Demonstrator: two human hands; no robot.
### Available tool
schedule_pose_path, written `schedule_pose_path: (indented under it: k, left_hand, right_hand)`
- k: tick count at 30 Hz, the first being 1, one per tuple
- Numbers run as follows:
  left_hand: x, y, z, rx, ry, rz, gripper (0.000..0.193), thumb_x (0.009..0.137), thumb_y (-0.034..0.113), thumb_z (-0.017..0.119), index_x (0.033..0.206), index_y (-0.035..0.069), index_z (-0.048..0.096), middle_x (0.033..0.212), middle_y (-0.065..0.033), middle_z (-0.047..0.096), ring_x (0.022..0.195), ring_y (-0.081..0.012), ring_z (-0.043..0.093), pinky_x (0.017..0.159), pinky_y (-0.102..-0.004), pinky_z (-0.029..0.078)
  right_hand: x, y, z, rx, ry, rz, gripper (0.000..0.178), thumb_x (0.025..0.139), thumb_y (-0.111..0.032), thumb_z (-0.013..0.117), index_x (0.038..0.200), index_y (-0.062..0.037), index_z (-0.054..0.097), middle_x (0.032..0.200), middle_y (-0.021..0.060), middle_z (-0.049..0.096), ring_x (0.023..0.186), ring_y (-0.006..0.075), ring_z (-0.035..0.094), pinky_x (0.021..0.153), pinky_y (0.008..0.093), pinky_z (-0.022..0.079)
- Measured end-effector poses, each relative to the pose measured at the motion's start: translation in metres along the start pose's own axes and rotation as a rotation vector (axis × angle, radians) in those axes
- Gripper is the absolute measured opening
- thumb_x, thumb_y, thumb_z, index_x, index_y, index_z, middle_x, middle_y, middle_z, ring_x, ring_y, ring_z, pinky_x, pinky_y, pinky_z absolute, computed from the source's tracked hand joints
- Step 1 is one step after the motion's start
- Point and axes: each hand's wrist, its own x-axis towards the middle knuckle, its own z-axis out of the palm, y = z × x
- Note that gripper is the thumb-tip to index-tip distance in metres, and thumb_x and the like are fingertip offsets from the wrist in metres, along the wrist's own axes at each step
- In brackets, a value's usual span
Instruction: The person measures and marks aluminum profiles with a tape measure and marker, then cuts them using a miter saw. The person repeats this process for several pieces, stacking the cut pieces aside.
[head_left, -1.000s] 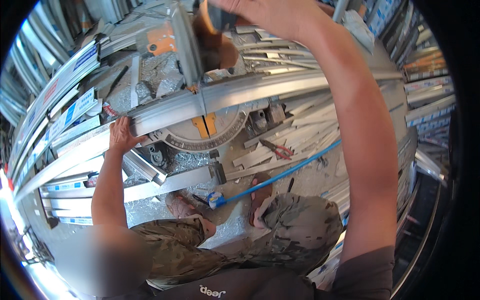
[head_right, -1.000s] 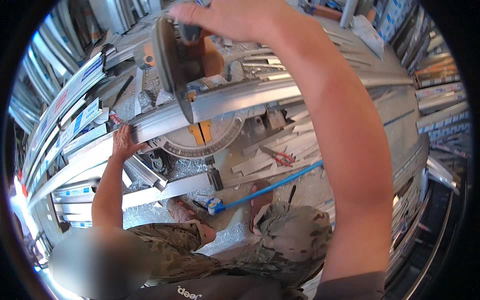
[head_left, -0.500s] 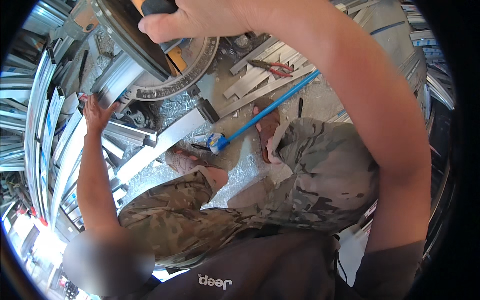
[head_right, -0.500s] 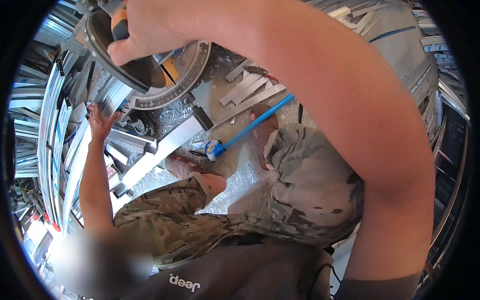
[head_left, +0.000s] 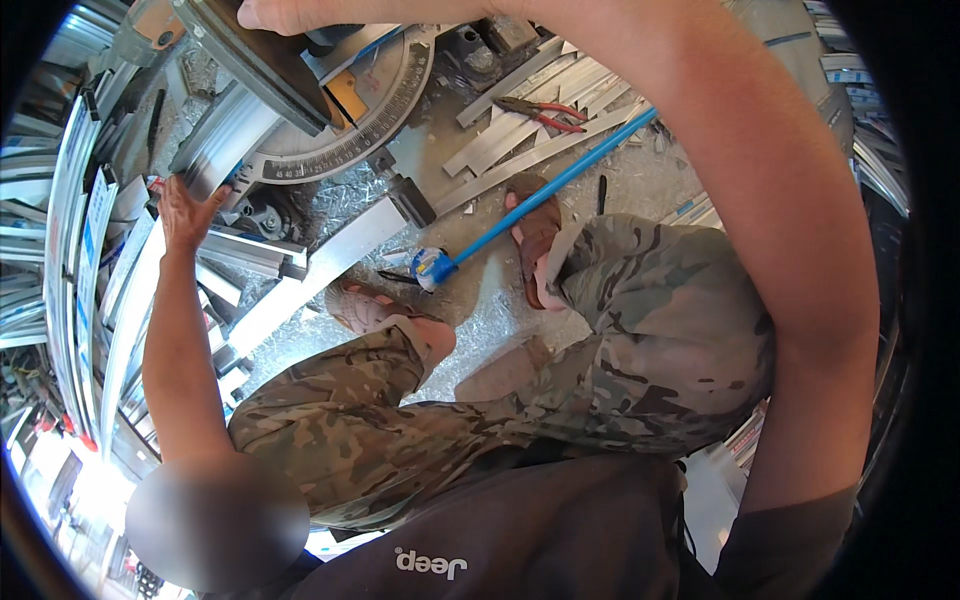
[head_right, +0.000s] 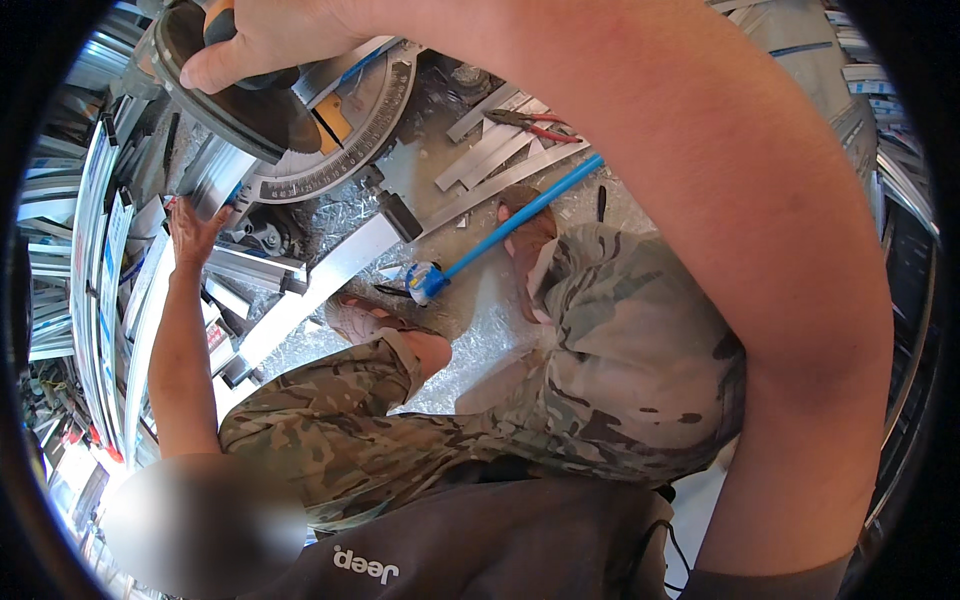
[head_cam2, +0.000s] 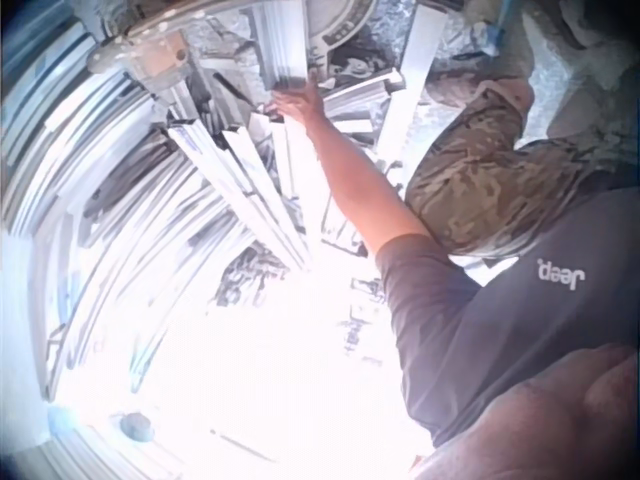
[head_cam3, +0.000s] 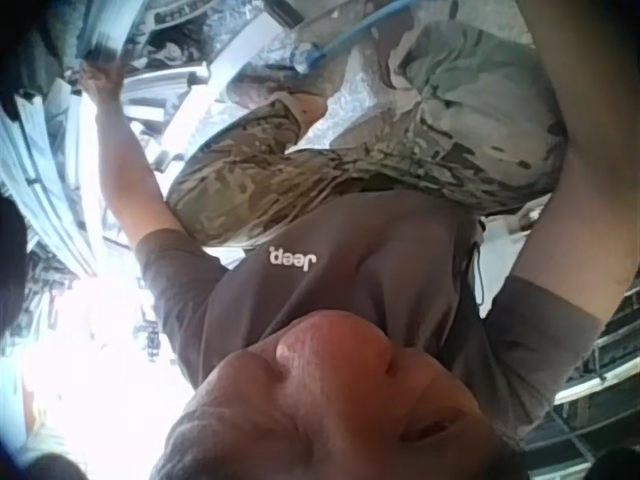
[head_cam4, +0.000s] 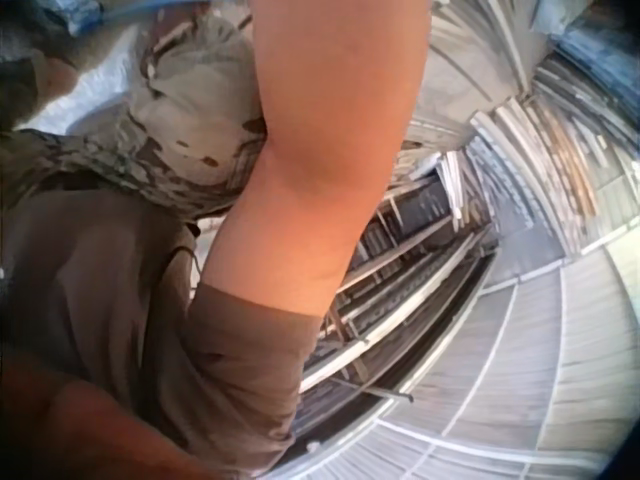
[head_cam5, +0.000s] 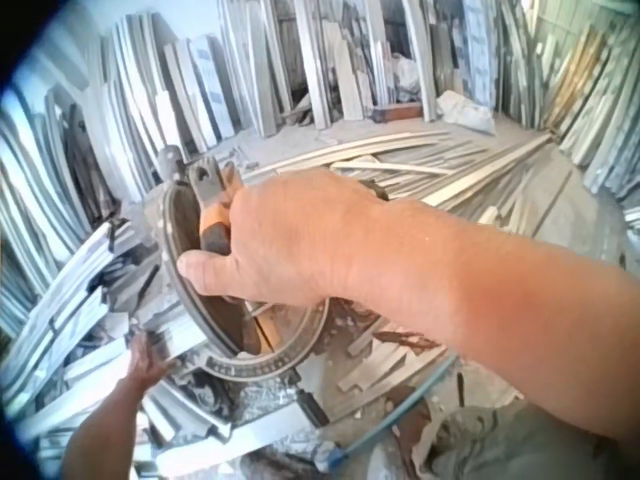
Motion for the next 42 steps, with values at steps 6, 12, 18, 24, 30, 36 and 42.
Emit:
schedule_pose_path:
  k: [6, 12, 18, 24, 30, 36, 42]
  left_hand:
    - [0.001, -0.003, 0.006, 0.02, 0.004, -0.004, 0.105, 0.073, 0.071, 0.076, 0.137, -0.007, 0.048, 0.14, -0.0258, 0.051, 0.135, -0.0388, 0.045, 0.115, -0.0472, 0.032]
    - [0.001, 0.002, -0.001, 0.033, -0.06, -0.036, 0.109, 0.074, 0.072, 0.075, 0.142, -0.007, 0.044, 0.145, -0.0262, 0.048, 0.14, -0.0376, 0.042, 0.119, -0.046, 0.029]
    - [-0.001, 0.0, 0.0, 0.041, -0.047, -0.043, 0.111, 0.073, 0.072, 0.075, 0.144, -0.006, 0.043, 0.147, -0.0254, 0.048, 0.141, -0.0373, 0.042, 0.119, -0.0456, 0.029]
    - [-0.001, 0.011, -0.009, 0.003, -0.071, -0.058, 0.111, 0.072, 0.073, 0.075, 0.144, -0.006, 0.044, 0.147, -0.0252, 0.048, 0.14, -0.0374, 0.042, 0.118, -0.0459, 0.03]
    - [-0.006, -0.005, 0.011, 0.031, 0.077, -0.005, 0.106, 0.071, 0.072, 0.076, 0.138, -0.005, 0.048, 0.141, -0.0247, 0.051, 0.136, -0.0382, 0.046, 0.115, -0.0467, 0.033]
    - [-0.002, 0.01, -0.002, -0.024, 0.04, -0.008, 0.099, 0.07, 0.068, 0.08, 0.133, -0.004, 0.051, 0.137, -0.0249, 0.053, 0.132, -0.0393, 0.047, 0.113, -0.0479, 0.035]
    - [-0.01, 0.005, -0.004, -0.179, 0.176, 0.058, 0.072, 0.064, 0.046, 0.092, 0.11, 0.002, 0.058, 0.104, -0.0207, 0.063, 0.101, -0.04, 0.06, 0.09, -0.0503, 0.047]
  right_hand:
    - [-0.002, 0.013, 0.003, 0.048, 0.08, -0.119, 0.063, 0.099, -0.057, 0.04, 0.124, -0.0064, 0.068, 0.09, 0.0186, 0.072, 0.083, 0.0324, 0.071, 0.08, 0.0429, 0.058]
    - [-0.003, 0.012, -0.001, 0.078, 0.039, -0.097, 0.061, 0.099, -0.057, 0.041, 0.118, -0.0074, 0.071, 0.085, 0.0157, 0.071, 0.076, 0.0292, 0.071, 0.073, 0.0429, 0.058]
    - [-0.008, 0.004, 0.013, -0.018, 0.151, -0.081, 0.058, 0.1, -0.056, 0.04, 0.116, -0.0089, 0.07, 0.079, 0.013, 0.069, 0.071, 0.0274, 0.07, 0.069, 0.0428, 0.058]
    - [-0.009, 0.0, 0.01, -0.036, 0.104, -0.03, 0.058, 0.1, -0.056, 0.039, 0.11, -0.0082, 0.07, 0.079, 0.0132, 0.069, 0.07, 0.0282, 0.07, 0.069, 0.0434, 0.058]
    - [0.001, 0.0, 0.003, -0.012, 0.107, -0.058, 0.057, 0.099, -0.055, 0.039, 0.103, -0.008, 0.071, 0.077, 0.0149, 0.069, 0.071, 0.0311, 0.07, 0.069, 0.044, 0.058]
    - [-0.007, 0.003, 0.016, -0.07, 0.209, -0.078, 0.055, 0.099, -0.055, 0.039, 0.11, -0.0092, 0.068, 0.076, 0.0145, 0.069, 0.07, 0.032, 0.069, 0.069, 0.0447, 0.058]
    - [0.012, -0.002, 0.01, -0.038, 0.097, 0.03, 0.059, 0.091, -0.061, 0.052, 0.1, -0.0071, 0.073, 0.085, 0.0149, 0.072, 0.079, 0.0323, 0.071, 0.076, 0.044, 0.057]
